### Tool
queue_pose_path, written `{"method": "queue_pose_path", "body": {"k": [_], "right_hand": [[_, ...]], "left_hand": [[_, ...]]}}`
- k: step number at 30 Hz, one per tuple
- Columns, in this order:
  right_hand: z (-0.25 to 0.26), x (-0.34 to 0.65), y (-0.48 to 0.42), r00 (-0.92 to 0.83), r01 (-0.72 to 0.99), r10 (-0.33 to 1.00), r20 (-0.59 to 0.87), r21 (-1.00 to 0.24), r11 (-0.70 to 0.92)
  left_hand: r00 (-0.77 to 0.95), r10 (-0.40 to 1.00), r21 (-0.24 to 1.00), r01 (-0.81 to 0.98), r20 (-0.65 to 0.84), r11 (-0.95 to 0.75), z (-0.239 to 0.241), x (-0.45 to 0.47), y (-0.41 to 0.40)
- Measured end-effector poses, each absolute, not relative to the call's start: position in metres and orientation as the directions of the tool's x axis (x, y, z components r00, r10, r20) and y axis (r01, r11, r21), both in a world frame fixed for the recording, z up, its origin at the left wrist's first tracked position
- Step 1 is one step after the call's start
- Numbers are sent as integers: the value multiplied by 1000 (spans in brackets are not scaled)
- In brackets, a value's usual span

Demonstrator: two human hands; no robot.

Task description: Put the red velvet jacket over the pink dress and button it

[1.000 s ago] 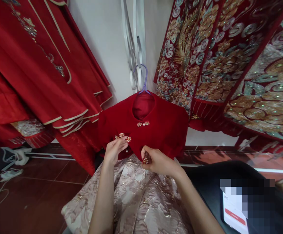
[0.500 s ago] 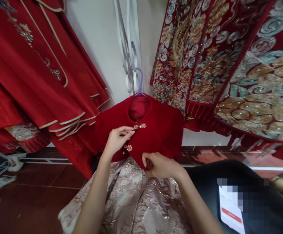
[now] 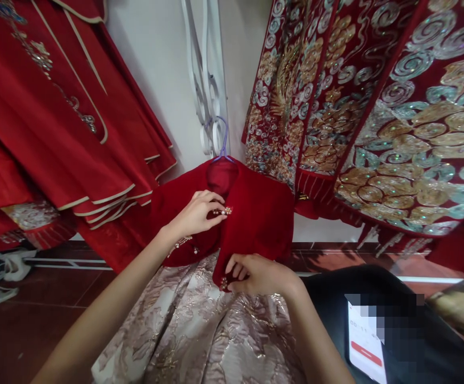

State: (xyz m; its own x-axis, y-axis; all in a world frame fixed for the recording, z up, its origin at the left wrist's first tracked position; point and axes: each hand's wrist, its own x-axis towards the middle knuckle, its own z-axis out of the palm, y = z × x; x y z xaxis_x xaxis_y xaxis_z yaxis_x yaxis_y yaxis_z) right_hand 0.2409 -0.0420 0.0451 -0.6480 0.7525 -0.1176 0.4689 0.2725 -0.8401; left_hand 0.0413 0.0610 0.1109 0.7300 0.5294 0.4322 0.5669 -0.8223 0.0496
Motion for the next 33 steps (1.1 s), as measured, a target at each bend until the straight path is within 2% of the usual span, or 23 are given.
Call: {"method": "queue_pose_path", "body": {"k": [7, 11, 12, 14, 16, 19, 21, 23, 26, 29, 33], "right_hand": [[50, 248, -43, -647, 459, 753, -122, -851, 256], [50, 246, -45, -619, 493, 779, -100, -821, 286], [51, 244, -44, -589, 482, 807, -39, -819, 312], [54, 237, -37, -458, 404, 870, 182, -829, 386], [60, 224, -24, -245, 287, 870, 427, -826, 486], [69, 199, 6, -79, 197, 788, 610, -765, 613], [71, 186, 24, -92, 236, 795, 600, -763, 603], [68, 182, 34, -71, 351, 862, 501, -797, 492], [61, 198, 35, 73, 546, 912, 403, -782, 302], [64, 230, 27, 119, 708, 869, 481, -655, 265], [89, 265, 31, 47, 866, 929, 366, -478, 144]], "left_hand": [[784, 461, 69, 478, 416, -875, 115, 48, 84], [742, 480, 163, 462, 468, -872, 116, 50, 87], [725, 503, 196, 470, 471, -861, 117, 50, 85], [703, 539, 211, 504, 464, -838, 118, 50, 79], [714, 529, 119, 541, 458, -833, 120, 50, 74], [778, 464, -99, 549, 424, -830, 122, 47, 73], [802, 464, -211, 562, 377, -800, 123, 41, 76], [778, 512, -282, 616, 364, -736, 126, 31, 78], [728, 563, -340, 683, 392, -646, 134, 12, 77], [740, 546, -375, 671, 393, -639, 144, -6, 74], [768, 512, -329, 632, 385, -701, 150, -19, 75]]}}
